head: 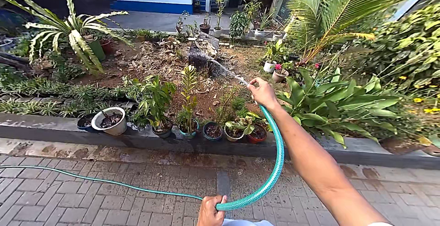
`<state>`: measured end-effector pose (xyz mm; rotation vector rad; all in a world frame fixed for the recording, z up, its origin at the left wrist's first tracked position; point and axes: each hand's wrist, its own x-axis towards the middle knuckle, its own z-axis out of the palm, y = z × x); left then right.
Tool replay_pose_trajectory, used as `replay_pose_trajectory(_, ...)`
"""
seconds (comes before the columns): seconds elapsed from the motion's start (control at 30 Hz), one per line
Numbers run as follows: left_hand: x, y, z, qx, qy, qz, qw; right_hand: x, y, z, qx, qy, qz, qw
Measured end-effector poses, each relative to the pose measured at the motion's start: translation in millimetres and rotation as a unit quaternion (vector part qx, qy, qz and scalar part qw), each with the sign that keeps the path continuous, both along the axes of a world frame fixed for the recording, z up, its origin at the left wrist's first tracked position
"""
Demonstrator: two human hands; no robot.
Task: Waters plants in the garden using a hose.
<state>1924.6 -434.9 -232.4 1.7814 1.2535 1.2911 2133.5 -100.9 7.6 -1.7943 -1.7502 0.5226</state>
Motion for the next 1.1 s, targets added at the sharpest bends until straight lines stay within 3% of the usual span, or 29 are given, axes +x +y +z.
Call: replay_pose_trajectory(1.1,4.6,-5.0,-1.7,-0.009,0.004,-0.022,1.0,5.2,-10.1,1.9,0.0,-0.007,-0.008,1.0)
